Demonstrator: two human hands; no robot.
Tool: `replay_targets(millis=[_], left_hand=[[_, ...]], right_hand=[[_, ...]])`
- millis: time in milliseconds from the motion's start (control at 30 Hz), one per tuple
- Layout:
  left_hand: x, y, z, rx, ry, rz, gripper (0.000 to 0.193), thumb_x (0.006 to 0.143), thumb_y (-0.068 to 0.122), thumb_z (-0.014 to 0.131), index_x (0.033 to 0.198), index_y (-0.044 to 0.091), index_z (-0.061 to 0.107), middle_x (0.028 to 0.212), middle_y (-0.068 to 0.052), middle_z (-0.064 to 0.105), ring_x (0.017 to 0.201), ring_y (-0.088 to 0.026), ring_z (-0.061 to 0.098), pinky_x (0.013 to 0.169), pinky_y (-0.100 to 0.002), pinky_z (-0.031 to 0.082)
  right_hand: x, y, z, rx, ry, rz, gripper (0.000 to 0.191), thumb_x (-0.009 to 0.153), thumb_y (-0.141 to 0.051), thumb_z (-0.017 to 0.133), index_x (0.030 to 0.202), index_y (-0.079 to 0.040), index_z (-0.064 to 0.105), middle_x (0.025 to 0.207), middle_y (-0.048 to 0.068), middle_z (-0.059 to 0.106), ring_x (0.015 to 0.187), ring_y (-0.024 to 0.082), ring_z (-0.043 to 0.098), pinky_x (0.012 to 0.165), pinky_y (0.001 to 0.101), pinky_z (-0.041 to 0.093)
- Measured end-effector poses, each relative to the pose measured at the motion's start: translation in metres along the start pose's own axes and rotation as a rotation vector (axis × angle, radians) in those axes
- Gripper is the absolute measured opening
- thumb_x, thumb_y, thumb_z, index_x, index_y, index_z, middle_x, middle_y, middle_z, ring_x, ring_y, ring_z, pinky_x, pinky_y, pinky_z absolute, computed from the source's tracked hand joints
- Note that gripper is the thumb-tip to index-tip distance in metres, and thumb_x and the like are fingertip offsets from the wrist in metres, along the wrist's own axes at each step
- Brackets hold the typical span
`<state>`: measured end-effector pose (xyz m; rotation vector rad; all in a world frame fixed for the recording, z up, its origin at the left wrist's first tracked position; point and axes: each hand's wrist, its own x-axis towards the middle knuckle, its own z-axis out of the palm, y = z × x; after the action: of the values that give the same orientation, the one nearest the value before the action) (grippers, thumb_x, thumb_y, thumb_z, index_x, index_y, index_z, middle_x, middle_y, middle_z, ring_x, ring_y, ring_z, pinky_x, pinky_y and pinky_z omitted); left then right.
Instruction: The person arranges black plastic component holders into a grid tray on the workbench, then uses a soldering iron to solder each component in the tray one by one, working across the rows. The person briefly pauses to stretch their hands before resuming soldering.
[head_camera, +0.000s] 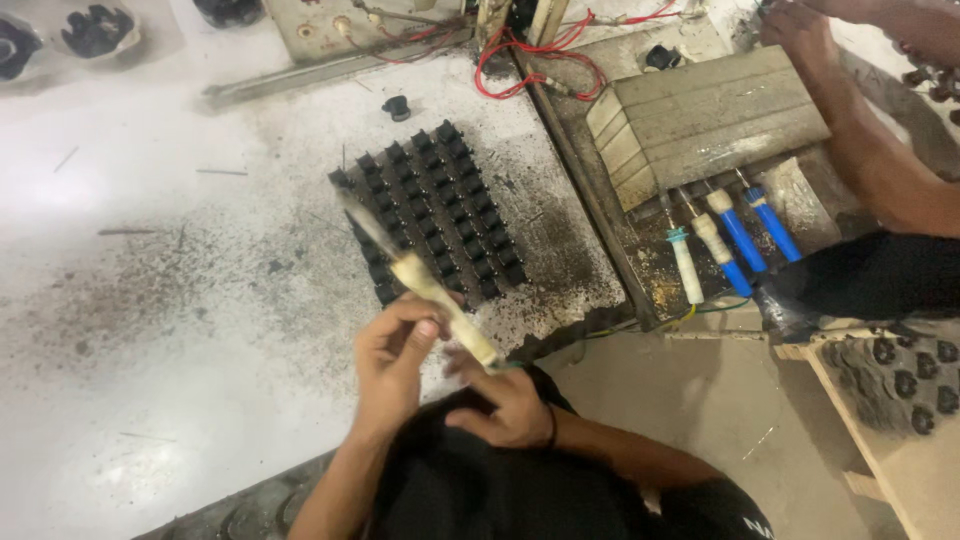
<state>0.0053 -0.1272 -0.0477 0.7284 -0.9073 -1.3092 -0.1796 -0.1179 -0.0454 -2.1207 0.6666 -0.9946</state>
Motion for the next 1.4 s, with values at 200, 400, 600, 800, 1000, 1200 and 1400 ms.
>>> replay_targets(millis=[200,400,600,800,1000,1200,1400], left_hand=[[-0.015,0.020,0.039,0.071,-0.194,-0.190,0.012,0.102,0.003,0.064,0.108,-0.001,0.073,0.099,-0.011,0.076,0.090,-0.015,0.068,0.077,-0.030,0.054],[-0.019,0.051,-0.021,0.770,0.101,0.313,0.020,0.092,-0.004,0.068,0.110,0.004,0.073,0.098,-0.007,0.076,0.085,-0.019,0.072,0.072,-0.034,0.057],[-0.015,0.053,-0.055,1.180,0.269,0.362,0.035,0.077,-0.006,0.070,0.110,0.006,0.074,0.093,-0.006,0.074,0.077,-0.026,0.062,0.063,-0.038,0.052],[-0.019,0.037,-0.104,1.138,0.211,0.303,0.027,0.081,-0.003,0.072,0.107,0.006,0.073,0.100,-0.006,0.072,0.081,-0.025,0.063,0.065,-0.037,0.054],[-0.021,0.033,-0.105,1.101,0.139,0.213,0.029,0.082,0.002,0.074,0.110,0.009,0.076,0.106,-0.006,0.067,0.089,-0.023,0.068,0.069,-0.036,0.057],[-0.020,0.032,-0.096,1.135,0.059,0.219,0.028,0.078,0.005,0.075,0.106,0.009,0.075,0.104,-0.005,0.067,0.091,-0.024,0.067,0.068,-0.038,0.056],[-0.018,0.027,-0.101,1.142,0.042,0.202,0.024,0.079,0.008,0.076,0.103,0.010,0.075,0.100,-0.003,0.066,0.089,-0.024,0.066,0.067,-0.039,0.055]], right_hand=[[0.023,0.005,-0.017,-0.034,0.411,-0.091,0.075,0.103,-0.057,0.056,0.140,0.008,0.051,0.120,0.020,0.071,0.105,0.027,0.074,0.089,0.0382,0.062],[0.010,0.042,-0.042,0.786,0.518,0.193,0.045,0.106,-0.023,0.062,0.140,0.006,0.060,0.123,0.021,0.071,0.103,0.029,0.070,0.092,0.0410,0.057],[0.000,0.048,-0.051,1.049,0.525,0.511,0.037,0.102,-0.012,0.067,0.134,0.005,0.062,0.115,0.016,0.072,0.098,0.024,0.068,0.084,0.0351,0.054],[0.003,0.047,-0.017,0.653,0.417,0.370,0.035,0.098,-0.009,0.070,0.129,0.004,0.065,0.112,0.020,0.073,0.089,0.026,0.073,0.078,0.0378,0.060],[0.016,0.008,-0.014,-0.150,0.153,0.217,0.032,0.093,-0.020,0.074,0.110,0.007,0.070,0.091,0.016,0.072,0.075,0.021,0.071,0.067,0.0280,0.057],[0.015,-0.008,-0.012,-0.201,0.137,0.277,0.030,0.094,-0.018,0.075,0.105,0.010,0.070,0.090,0.018,0.072,0.076,0.024,0.071,0.066,0.0269,0.056],[0.021,-0.005,-0.005,-0.218,0.118,0.286,0.029,0.094,-0.018,0.076,0.104,0.008,0.071,0.092,0.020,0.074,0.076,0.023,0.074,0.070,0.0286,0.059]])
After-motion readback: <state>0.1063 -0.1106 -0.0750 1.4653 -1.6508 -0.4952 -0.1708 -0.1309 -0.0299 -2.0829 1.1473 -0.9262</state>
